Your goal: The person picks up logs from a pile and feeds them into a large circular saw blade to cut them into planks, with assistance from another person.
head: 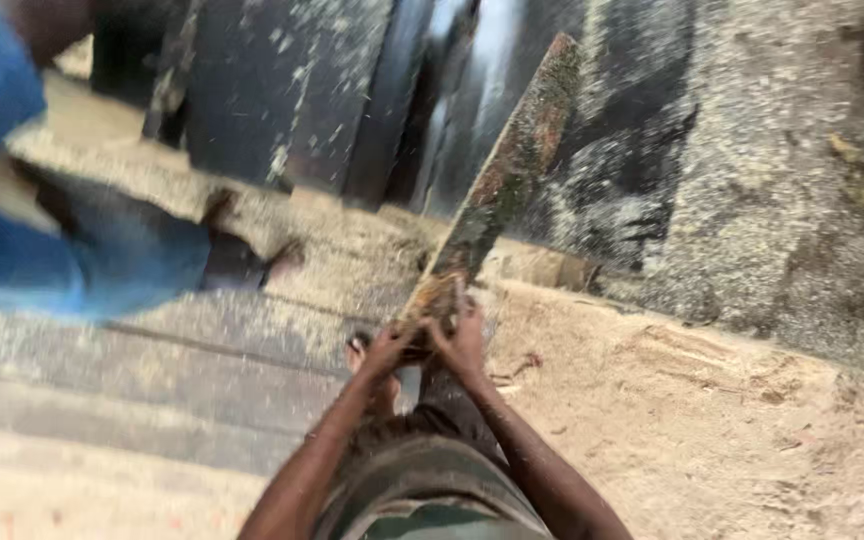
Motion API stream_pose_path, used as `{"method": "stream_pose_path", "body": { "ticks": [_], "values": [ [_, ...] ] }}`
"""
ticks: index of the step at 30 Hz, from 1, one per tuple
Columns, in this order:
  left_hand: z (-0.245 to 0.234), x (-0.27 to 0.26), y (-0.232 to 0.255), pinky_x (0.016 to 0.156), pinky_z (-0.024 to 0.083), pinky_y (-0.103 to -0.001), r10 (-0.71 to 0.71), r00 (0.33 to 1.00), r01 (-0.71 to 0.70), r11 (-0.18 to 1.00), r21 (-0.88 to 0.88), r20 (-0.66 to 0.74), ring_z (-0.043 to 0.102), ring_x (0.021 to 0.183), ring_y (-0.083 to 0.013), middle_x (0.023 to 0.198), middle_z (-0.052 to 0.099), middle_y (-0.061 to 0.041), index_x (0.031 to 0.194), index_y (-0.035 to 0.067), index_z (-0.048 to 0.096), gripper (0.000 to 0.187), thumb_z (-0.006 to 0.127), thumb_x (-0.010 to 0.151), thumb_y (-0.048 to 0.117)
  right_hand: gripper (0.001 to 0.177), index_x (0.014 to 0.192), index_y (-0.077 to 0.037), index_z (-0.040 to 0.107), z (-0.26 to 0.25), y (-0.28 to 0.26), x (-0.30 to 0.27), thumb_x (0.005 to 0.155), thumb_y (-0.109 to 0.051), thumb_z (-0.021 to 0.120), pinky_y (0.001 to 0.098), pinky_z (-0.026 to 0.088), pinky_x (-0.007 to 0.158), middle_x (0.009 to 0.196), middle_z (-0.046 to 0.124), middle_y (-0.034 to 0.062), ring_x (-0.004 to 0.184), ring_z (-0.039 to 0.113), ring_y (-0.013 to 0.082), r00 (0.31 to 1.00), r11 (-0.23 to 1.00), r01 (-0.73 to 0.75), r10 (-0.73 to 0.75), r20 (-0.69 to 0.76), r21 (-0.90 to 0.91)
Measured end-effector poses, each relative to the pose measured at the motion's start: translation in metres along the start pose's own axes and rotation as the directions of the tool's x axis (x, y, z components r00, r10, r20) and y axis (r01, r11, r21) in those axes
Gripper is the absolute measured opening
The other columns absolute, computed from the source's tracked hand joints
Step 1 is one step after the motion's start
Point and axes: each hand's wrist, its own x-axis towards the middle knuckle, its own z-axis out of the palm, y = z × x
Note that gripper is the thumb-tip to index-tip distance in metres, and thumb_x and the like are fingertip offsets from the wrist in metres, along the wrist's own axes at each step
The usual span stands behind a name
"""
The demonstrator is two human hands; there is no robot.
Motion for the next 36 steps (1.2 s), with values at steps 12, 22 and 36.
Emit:
{"method": "stream_pose_path", "body": {
  "ticks": [12,22,36],
  "values": [
    [-0.041,-0.023,0.018,0.076,0.065,-0.040,0.319,0.933,-0.350,0.911,-0.219,-0.166,0.074,0.087,-0.0266,0.107,0.071,-0.015,0.124,-0.001,0.059,0.048,0.070,0.095,0.036,0.100,0.166,-0.011,0.016,0.041,-0.063,0.023,0.089,-0.046,0.068,0.0557,0.049,0.101,0.157,0.026,0.0358,0.128,0.046,0.0439,0.954,0.933,0.256,-0.201,0.223,-0.254],
    [0.055,0.082,0.148,0.071,0.065,-0.045,0.277,0.853,-0.397,0.894,-0.206,-0.442,0.078,0.083,-0.0311,0.103,0.075,-0.020,0.115,-0.007,0.068,0.075,0.080,0.076,0.056,0.094,0.166,-0.016,0.027,-0.020,-0.084,0.179,0.091,-0.051,0.071,0.0608,0.032,0.117,0.162,0.024,0.0265,0.146,0.032,0.0469,0.902,0.809,0.419,-0.421,0.092,-0.413],
    [0.044,0.167,0.143,0.047,0.046,-0.046,0.690,0.652,-0.246,0.585,0.773,-0.314,0.055,0.051,-0.0271,0.078,0.068,-0.012,0.128,-0.001,0.060,0.060,0.039,0.110,0.052,0.062,0.150,-0.009,0.049,0.002,-0.039,0.173,0.094,-0.023,0.072,0.0519,0.041,0.106,0.164,0.041,0.0141,0.131,0.051,0.0368,0.805,0.631,0.490,-0.592,0.035,-0.601]
  ]
}}
